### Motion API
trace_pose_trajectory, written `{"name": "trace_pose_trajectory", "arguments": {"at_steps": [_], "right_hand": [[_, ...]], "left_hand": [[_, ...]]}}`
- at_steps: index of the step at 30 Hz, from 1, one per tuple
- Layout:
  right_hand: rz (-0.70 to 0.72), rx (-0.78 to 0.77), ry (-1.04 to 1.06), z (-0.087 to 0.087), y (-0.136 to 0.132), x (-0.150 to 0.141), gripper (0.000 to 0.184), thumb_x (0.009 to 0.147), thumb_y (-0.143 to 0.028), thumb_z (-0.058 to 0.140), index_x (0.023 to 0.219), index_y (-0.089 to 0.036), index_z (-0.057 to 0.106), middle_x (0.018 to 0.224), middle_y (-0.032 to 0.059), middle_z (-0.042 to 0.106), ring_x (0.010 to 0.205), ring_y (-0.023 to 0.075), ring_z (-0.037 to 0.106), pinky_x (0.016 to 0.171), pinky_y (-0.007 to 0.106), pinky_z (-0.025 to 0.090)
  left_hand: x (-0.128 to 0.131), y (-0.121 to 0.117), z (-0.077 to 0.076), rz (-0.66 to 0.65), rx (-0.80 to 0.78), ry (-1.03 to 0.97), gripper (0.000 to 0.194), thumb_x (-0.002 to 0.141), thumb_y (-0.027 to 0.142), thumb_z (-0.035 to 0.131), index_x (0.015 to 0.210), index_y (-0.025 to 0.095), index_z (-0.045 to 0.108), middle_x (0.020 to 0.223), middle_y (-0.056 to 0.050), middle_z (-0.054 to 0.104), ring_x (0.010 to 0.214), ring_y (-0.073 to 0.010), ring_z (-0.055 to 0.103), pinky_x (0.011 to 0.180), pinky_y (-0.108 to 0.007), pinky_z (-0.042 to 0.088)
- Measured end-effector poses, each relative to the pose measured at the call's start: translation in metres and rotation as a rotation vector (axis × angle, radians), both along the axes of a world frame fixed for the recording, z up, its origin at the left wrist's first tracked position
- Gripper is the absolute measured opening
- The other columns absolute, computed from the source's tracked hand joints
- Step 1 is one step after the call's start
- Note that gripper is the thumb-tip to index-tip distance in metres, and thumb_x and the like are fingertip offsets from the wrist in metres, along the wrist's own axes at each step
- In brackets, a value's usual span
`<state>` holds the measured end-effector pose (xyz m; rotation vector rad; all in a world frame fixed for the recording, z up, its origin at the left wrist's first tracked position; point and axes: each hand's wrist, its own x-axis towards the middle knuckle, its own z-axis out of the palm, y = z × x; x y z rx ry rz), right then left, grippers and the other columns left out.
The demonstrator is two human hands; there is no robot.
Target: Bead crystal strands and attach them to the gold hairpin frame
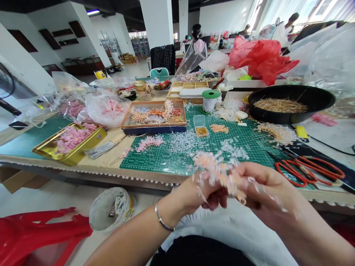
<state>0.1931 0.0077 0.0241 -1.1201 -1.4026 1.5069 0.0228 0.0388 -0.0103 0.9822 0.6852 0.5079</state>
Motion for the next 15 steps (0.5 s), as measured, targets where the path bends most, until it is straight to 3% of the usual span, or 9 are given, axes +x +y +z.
{"name": "trace_pose_trajectory", "arguments": {"at_steps": [3,5,7,10,13,15], "right_hand": [[-0.163,0.054,-0.056,-0.010,0.010,-0.001,0.039,0.089,-0.062,0.055,0.079,-0.024,0.056,0.053,-0.0082,0.034,0.045,0.0097,0.023,0.042,0.024,0.024],[-0.203,0.096,-0.164,-0.014,0.013,-0.001,0.030,0.091,-0.052,0.058,0.081,-0.023,0.060,0.055,-0.0067,0.040,0.048,0.0107,0.031,0.046,0.024,0.027],[-0.156,0.139,-0.280,-0.014,0.009,-0.001,0.022,0.089,-0.043,0.062,0.080,-0.022,0.065,0.065,-0.0024,0.055,0.058,0.0131,0.045,0.052,0.025,0.034],[0.023,0.180,-0.416,-0.007,-0.004,-0.002,0.018,0.087,-0.035,0.063,0.075,-0.022,0.067,0.071,0.0001,0.064,0.065,0.0153,0.053,0.059,0.027,0.039],[0.256,0.137,-0.576,0.005,-0.017,0.000,0.024,0.092,-0.033,0.057,0.072,-0.022,0.060,0.067,-0.0018,0.060,0.061,0.0130,0.048,0.056,0.025,0.037],[0.359,0.077,-0.547,0.013,-0.022,0.003,0.025,0.094,-0.035,0.055,0.073,-0.021,0.059,0.069,-0.0018,0.058,0.063,0.0123,0.047,0.056,0.023,0.037]], "left_hand": [[-0.007,-0.023,-0.005,-0.233,-0.122,-0.153,0.026,0.082,0.036,0.062,0.090,0.013,0.070,0.074,-0.007,0.071,0.046,-0.0085,0.058,0.036,-0.019,0.027],[-0.017,-0.031,0.002,-0.318,-0.137,-0.348,0.034,0.082,0.031,0.065,0.110,0.013,0.072,0.093,-0.012,0.075,0.056,-0.0090,0.065,0.038,-0.017,0.028],[-0.029,-0.030,0.015,-0.287,-0.046,-0.498,0.042,0.087,0.029,0.062,0.128,0.020,0.067,0.117,-0.014,0.072,0.061,-0.0090,0.068,0.038,-0.017,0.027],[-0.047,-0.017,0.038,-0.142,0.136,-0.462,0.050,0.091,0.020,0.057,0.139,0.033,0.057,0.141,-0.012,0.060,0.055,-0.0043,0.062,0.040,-0.018,0.028],[-0.054,-0.001,0.046,-0.028,0.195,-0.303,0.042,0.090,0.011,0.057,0.126,0.030,0.066,0.127,-0.009,0.068,0.046,0.0005,0.047,0.043,-0.017,0.031],[-0.048,0.002,0.037,-0.023,0.123,-0.264,0.024,0.087,0.017,0.063,0.108,0.021,0.073,0.104,-0.007,0.074,0.045,-0.0010,0.045,0.044,-0.016,0.031]]}}
